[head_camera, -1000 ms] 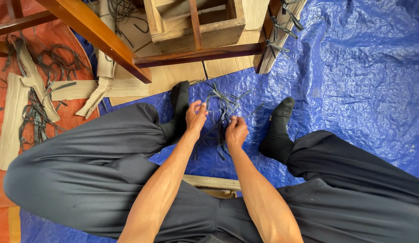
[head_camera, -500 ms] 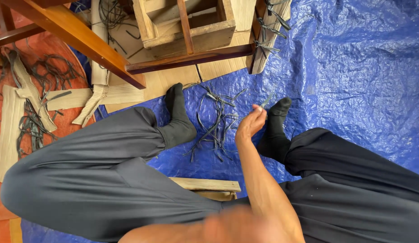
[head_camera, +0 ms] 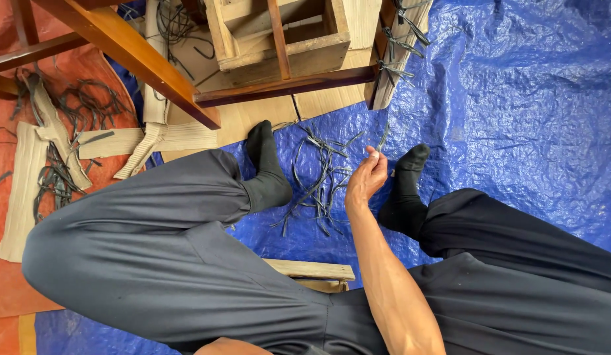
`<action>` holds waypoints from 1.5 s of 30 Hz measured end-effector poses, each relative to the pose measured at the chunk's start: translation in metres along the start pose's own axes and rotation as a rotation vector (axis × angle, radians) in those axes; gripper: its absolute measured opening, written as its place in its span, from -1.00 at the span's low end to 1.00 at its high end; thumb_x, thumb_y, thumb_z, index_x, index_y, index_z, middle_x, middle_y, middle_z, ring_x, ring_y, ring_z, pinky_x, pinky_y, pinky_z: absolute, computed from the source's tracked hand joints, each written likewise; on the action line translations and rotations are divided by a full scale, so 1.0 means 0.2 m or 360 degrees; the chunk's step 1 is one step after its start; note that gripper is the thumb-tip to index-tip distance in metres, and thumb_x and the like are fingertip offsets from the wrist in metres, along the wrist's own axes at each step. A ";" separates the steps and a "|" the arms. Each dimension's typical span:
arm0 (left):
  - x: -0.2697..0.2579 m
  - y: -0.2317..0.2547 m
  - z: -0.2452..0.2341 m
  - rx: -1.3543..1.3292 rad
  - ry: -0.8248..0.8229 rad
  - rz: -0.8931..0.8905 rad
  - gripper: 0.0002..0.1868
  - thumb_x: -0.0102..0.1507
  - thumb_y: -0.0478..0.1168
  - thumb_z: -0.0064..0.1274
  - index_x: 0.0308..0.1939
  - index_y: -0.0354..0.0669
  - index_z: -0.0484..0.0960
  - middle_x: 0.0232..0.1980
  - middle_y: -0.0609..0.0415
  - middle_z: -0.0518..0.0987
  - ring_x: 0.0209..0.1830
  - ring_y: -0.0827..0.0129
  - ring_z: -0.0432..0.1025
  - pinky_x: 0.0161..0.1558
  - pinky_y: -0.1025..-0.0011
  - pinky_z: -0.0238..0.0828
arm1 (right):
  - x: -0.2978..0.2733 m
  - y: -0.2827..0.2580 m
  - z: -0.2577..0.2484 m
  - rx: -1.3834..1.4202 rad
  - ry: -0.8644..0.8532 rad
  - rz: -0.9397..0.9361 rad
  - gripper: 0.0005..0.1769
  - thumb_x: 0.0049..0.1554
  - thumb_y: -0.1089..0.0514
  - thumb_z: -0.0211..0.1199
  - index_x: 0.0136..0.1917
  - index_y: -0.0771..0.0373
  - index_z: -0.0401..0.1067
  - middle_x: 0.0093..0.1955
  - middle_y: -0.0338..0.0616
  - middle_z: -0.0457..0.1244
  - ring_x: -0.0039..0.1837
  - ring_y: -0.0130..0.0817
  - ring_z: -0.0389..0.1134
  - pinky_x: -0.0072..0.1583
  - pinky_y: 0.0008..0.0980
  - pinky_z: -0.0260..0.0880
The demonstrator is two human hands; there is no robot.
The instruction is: Tying black plastic ties around protective cardboard on a wooden table leg.
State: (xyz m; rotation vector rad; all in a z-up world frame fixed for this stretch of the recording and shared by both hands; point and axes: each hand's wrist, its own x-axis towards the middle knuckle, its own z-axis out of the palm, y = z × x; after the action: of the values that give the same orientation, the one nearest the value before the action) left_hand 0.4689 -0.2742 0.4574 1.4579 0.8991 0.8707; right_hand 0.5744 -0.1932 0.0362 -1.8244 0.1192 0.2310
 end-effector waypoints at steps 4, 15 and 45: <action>0.09 -0.22 0.03 -0.0666 -0.0123 0.0089 -0.80 0.35 -0.25 -0.17 -0.36 -0.13 0.48 -0.47 -0.11 0.48 -0.47 0.11 0.42 -0.26 0.31 0.40 | 0.08 0.03 0.01 0.0032 -0.0018 -0.0026 -0.79 0.27 0.08 0.12 -0.03 0.09 0.57 -0.49 -0.32 0.19 -0.36 -0.52 0.19 -0.20 -0.47 0.24; 0.83 -1.92 0.15 -0.0528 0.0298 -0.0681 -0.82 0.32 -0.29 0.02 -0.01 -0.20 0.53 -0.13 0.02 0.54 -0.24 0.41 0.46 -0.28 0.58 0.47 | 0.74 0.12 0.13 0.0240 -0.0057 -0.0121 -0.88 0.16 0.17 0.16 -0.11 0.20 0.49 -0.26 -0.15 0.43 -0.31 -0.56 0.35 -0.28 -0.55 0.22; 1.53 -2.30 0.28 0.0676 -0.0514 0.0084 -0.88 0.37 -0.24 -0.15 -0.21 0.17 0.41 -0.29 0.16 0.52 -0.13 0.16 0.57 -0.10 0.24 0.45 | 1.30 -0.26 0.36 -0.1226 -0.1331 -0.1268 -0.91 0.10 0.16 0.18 -0.14 0.20 0.42 -0.13 0.02 0.33 0.05 0.27 0.38 0.02 0.26 0.38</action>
State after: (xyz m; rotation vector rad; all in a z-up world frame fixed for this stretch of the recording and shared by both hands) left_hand 0.6274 0.0009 0.0024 1.9312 0.8321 0.4732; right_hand 0.8323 -0.1001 0.0094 -2.1908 -1.4173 0.4839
